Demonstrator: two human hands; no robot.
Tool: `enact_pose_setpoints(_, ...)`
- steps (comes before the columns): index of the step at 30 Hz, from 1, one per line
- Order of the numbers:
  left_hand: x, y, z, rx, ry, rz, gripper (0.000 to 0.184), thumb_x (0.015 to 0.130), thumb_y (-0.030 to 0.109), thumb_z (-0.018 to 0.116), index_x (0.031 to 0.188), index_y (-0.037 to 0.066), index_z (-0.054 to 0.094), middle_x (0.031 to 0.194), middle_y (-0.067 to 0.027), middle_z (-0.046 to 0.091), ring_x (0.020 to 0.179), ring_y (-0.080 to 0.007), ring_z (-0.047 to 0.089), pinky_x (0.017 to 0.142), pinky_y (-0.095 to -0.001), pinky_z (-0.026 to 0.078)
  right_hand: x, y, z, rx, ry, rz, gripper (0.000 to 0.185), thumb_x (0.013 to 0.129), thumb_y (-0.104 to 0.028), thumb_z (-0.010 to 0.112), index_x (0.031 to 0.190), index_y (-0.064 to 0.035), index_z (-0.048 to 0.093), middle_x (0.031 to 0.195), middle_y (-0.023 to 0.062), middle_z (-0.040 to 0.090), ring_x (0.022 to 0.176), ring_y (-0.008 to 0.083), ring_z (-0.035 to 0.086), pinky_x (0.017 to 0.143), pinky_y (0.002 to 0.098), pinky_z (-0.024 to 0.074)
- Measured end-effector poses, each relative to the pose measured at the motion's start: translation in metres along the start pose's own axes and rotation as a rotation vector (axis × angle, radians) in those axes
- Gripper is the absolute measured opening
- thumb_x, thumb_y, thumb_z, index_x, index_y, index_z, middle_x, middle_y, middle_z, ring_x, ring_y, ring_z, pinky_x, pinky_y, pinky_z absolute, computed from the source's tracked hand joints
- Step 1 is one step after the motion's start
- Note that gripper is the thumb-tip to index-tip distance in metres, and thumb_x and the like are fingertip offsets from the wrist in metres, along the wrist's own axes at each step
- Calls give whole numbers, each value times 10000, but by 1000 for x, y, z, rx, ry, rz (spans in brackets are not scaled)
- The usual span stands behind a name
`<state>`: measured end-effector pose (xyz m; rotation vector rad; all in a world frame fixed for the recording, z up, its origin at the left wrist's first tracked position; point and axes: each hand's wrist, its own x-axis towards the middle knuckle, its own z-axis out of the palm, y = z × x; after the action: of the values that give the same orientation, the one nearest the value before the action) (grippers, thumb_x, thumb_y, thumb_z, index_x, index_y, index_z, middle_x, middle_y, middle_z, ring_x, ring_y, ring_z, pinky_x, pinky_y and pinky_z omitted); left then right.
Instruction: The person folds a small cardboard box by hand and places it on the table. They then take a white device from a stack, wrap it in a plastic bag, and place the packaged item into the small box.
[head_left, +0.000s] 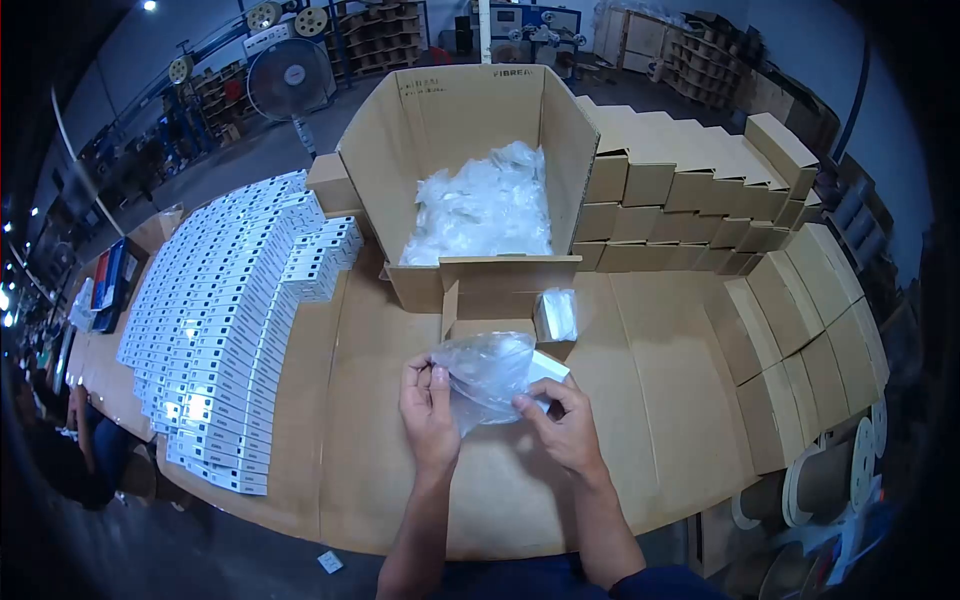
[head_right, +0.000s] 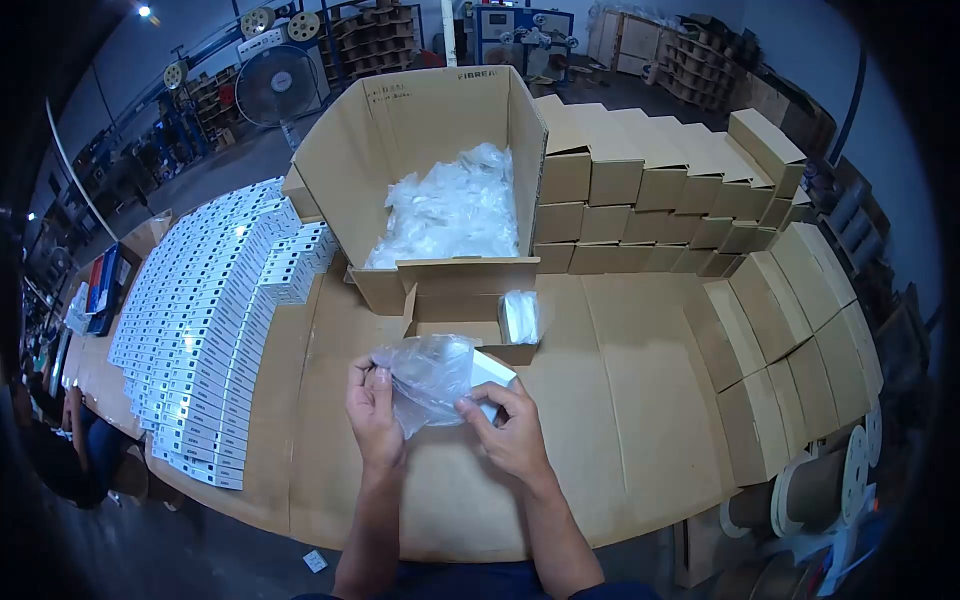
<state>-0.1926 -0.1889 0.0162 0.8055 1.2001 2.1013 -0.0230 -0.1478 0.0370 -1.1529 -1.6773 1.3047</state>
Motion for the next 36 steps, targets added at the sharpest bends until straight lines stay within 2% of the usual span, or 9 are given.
enact_pose_setpoints(4,1,18,4,595,81,541,414,965,148,658,1304,-25,497,1111,-126,633,1025,-215,604,932,-372,475,1,-2,5,-37,145,-308,158,852,-104,819,892,5,713,1160,134,611,882,180,602,750,301,485)
enact_pose_setpoints(8,14,53,15,920,-341,751,403,864,193,759,1186,-1,613,1101,-165,644,1064,-356,604,939,-450,473,-1,-7,5,-65,165,-369,153,828,-71,824,906,11,722,1323,212,597,1111,299,625,884,359,517)
enact_pose_setpoints(13,37,48,20,722,-553,611,140,904,62,710,872,-12,595,886,-167,640,839,-336,636,762,-418,518,-4,-14,2,-121,119,-376,168,817,-68,830,915,16,723,1369,228,583,1210,349,618,955,390,522)
enact_pose_setpoints(21,49,43,12,734,-486,420,191,982,154,702,1005,26,562,615,-95,590,486,-151,573,488,-315,446,-5,0,-4,-98,119,-365,159,801,-91,842,874,-12,723,1333,170,612,894,180,616,715,292,483)
enact_pose_setpoints(24,57,39,5,608,-391,389,219,978,176,716,1053,32,568,585,-64,562,477,-89,528,468,-275,410,-10,-4,-7,-107,99,-231,161,823,-81,828,878,10,707,1343,227,593,1141,335,636,917,379,512)
enact_pose_setpoints(25,55,45,2,571,-310,201,301,977,199,724,1142,26,540,691,-33,598,602,-49,538,545,-214,411,-10,2,-6,-84,127,-227,158,819,-73,829,874,10,705,1336,228,594,1126,331,637,914,374,511)
enact_pose_setpoints(28,59,15,-16,123,-5,327,380,985,186,710,1234,25,474,969,-59,628,841,-77,580,684,-223,443,-12,19,1,-19,219,-234,154,806,-47,833,864,7,701,1316,231,595,1087,320,640,904,363,509)
enact_pose_setpoints(29,55,7,-22,48,-46,303,519,994,175,690,1376,20,375,1195,-103,556,1054,-131,557,852,-255,471,-13,20,4,-3,259,-244,155,800,-39,835,862,6,701,1312,233,594,1078,318,639,900,360,509)
enact_pose_setpoints(36,-1,-14,-23,-241,-427,-497,870,863,13,790,1528,0,229,1328,-167,556,1232,-211,583,1065,-353,491,-6,36,14,-15,317,-556,159,755,-10,846,857,-18,725,1353,245,577,1189,340,624,961,390,513)
